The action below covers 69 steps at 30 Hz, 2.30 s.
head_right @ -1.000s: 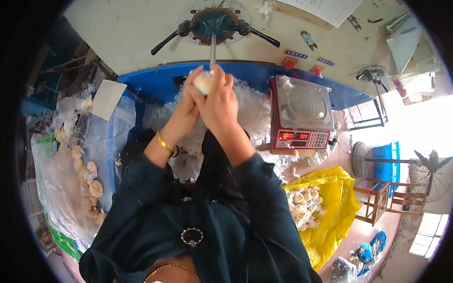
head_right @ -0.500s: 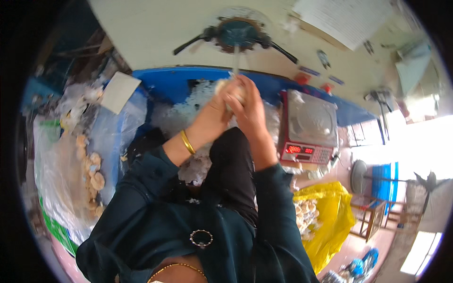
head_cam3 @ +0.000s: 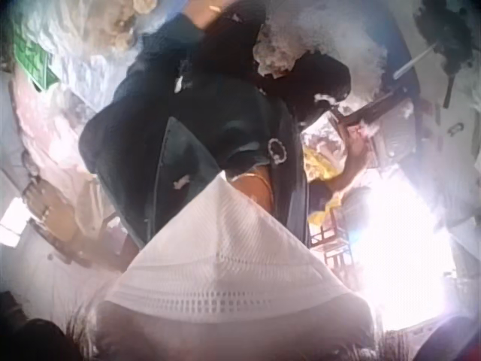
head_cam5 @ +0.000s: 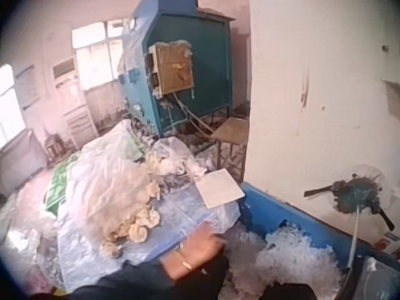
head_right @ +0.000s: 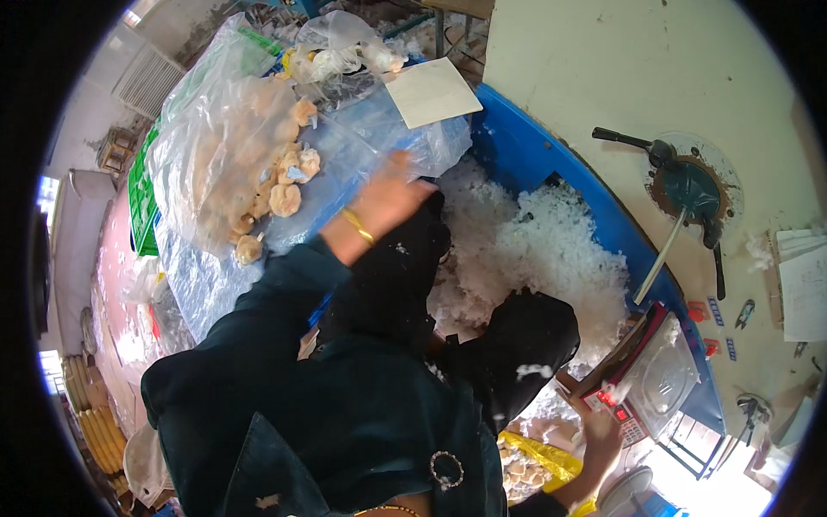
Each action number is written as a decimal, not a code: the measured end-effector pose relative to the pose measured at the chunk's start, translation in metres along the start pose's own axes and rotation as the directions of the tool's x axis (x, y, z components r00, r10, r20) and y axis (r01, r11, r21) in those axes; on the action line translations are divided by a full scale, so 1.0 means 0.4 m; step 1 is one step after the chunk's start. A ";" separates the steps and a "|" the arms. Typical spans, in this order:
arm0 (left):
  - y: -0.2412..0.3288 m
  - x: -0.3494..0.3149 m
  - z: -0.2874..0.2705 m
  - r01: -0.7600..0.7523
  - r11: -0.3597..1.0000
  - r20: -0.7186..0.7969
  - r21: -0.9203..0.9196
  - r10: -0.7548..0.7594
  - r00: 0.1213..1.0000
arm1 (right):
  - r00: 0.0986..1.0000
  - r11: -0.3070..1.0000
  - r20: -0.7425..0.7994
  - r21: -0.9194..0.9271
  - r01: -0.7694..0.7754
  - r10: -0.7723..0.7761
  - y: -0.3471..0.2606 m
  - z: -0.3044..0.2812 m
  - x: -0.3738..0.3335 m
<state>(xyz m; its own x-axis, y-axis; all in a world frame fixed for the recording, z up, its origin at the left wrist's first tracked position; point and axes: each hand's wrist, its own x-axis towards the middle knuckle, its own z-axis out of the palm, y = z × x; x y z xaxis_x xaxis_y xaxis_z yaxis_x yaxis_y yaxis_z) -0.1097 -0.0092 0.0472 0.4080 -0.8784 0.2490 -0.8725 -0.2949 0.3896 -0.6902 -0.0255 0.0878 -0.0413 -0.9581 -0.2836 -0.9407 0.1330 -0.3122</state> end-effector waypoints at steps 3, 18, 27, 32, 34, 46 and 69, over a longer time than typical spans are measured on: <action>-0.288 -0.034 -0.093 0.462 0.722 -0.094 0.515 -0.488 0.868 | 0.778 0.814 0.247 -0.249 -0.525 0.577 0.085 -0.074 -0.091; -0.312 0.017 -0.096 0.291 0.615 0.120 -0.733 -0.304 0.945 | 0.909 0.762 0.121 0.595 0.255 -0.398 -0.434 0.061 0.047; 0.234 0.032 -0.065 0.294 0.331 0.430 -0.897 0.496 0.754 | 0.477 0.435 -0.366 0.196 0.879 -0.799 -0.773 0.051 0.042; 0.364 0.014 -0.001 0.418 0.159 0.447 -0.894 0.364 0.817 | 0.715 0.532 -0.410 0.480 0.697 -0.567 -0.673 0.088 0.102; 0.378 0.009 0.021 0.551 0.041 0.545 -0.834 0.218 0.810 | 0.676 0.599 -0.481 0.330 0.730 -0.558 -0.635 0.067 0.066; 0.490 -0.049 0.032 0.208 0.113 0.236 -0.972 0.381 0.894 | 0.672 0.477 -0.523 0.473 0.741 -0.525 -0.564 0.065 0.065; 0.674 0.112 0.101 0.225 0.258 0.301 -0.940 0.305 0.904 | 0.830 0.372 -0.556 0.764 0.527 -0.033 -0.612 0.037 0.341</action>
<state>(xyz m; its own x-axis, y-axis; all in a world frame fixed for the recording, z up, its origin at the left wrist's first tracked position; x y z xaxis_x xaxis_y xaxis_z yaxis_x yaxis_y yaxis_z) -0.3376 -0.1432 0.1274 0.0216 -0.9968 0.0774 0.1197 0.0794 0.9896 -0.4606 -0.1851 0.1123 -0.1903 -0.9411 0.2796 -0.1144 -0.2616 -0.9584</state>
